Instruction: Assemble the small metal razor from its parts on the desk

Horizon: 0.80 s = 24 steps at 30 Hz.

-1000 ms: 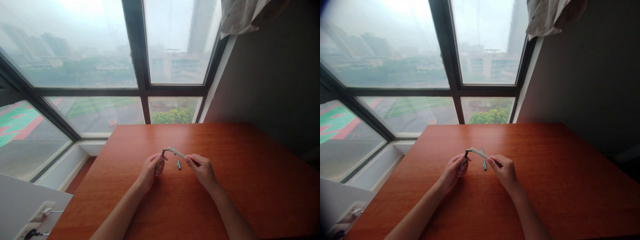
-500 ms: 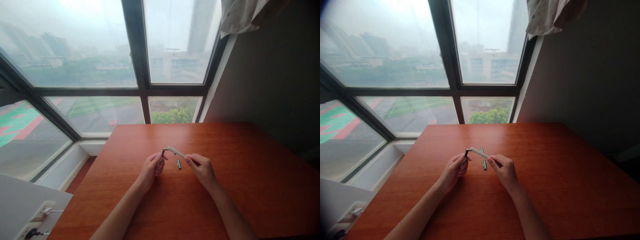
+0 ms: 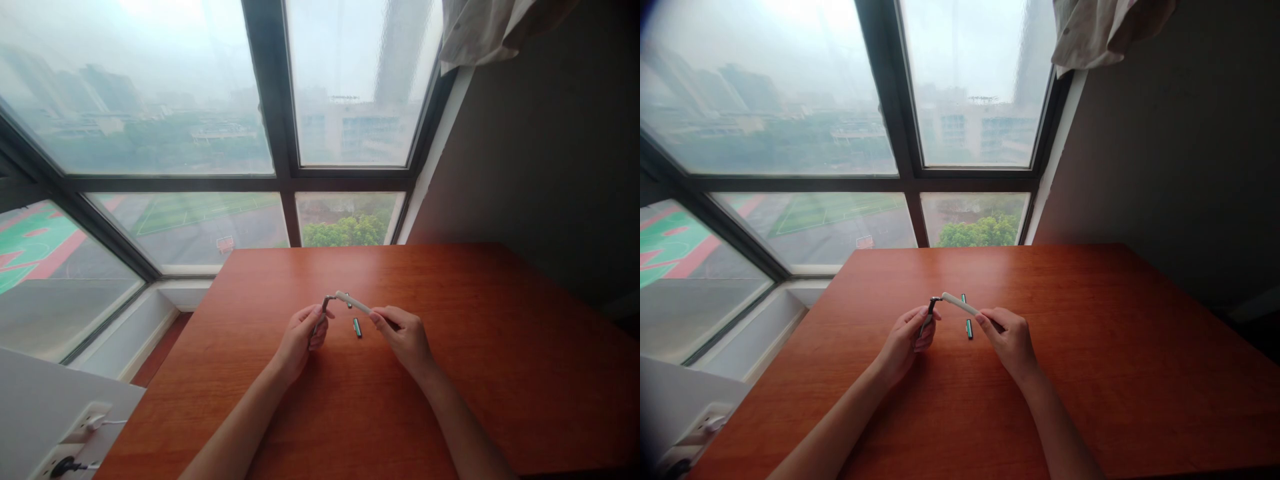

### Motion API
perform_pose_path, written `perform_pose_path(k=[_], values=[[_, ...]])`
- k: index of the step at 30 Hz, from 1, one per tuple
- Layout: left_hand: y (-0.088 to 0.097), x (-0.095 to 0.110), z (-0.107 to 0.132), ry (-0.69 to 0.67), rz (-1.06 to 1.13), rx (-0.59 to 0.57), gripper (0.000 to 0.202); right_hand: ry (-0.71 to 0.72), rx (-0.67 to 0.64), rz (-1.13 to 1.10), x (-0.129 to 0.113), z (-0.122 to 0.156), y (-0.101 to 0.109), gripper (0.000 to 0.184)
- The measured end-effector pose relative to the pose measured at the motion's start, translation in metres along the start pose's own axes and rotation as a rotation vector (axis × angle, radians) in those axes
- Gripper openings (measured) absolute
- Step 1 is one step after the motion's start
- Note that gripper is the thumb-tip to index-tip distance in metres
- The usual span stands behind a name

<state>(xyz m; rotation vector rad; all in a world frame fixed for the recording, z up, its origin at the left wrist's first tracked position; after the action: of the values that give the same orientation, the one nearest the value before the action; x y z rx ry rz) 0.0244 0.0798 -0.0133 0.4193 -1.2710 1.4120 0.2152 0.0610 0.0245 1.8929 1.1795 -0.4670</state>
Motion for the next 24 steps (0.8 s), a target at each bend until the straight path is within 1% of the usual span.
perform_pose_path(k=[5, 9, 13, 19, 24], values=[[0.0004, 0.0009, 0.0001, -0.007, 0.008, 0.002, 0.036, -0.003, 0.012, 0.017, 0.0003, -0.0001, 0.0015, 0.031], [0.0001, 0.0006, -0.0005, -0.019, -0.007, -0.008, 0.033, -0.012, -0.002, -0.03, -0.0005, -0.0001, -0.0006, 0.03], [-0.001, -0.0009, -0.0012, -0.008, -0.045, -0.019, 0.035, -0.013, -0.019, -0.055, -0.0014, -0.0001, -0.0033, 0.031], [0.0007, 0.0004, -0.0003, -0.013, -0.024, 0.013, 0.037, -0.019, -0.008, -0.042, -0.0001, -0.0003, -0.0017, 0.031], [0.0007, 0.0008, 0.0001, -0.016, -0.019, 0.011, 0.036, -0.027, -0.002, -0.024, 0.001, 0.0, -0.0003, 0.029]])
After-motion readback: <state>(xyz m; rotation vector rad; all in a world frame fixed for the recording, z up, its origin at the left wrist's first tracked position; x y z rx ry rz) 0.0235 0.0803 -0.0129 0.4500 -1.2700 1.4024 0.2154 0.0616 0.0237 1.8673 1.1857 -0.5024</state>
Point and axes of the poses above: each hand's wrist, its own z-axis away from the middle knuckle, its own y-axis out of the back of the hand, x = y × z, the point moved 8 cm from there along -z, towards the middle knuckle, and after that the axes turned 12 degrees about y, right-handed, at the moved point
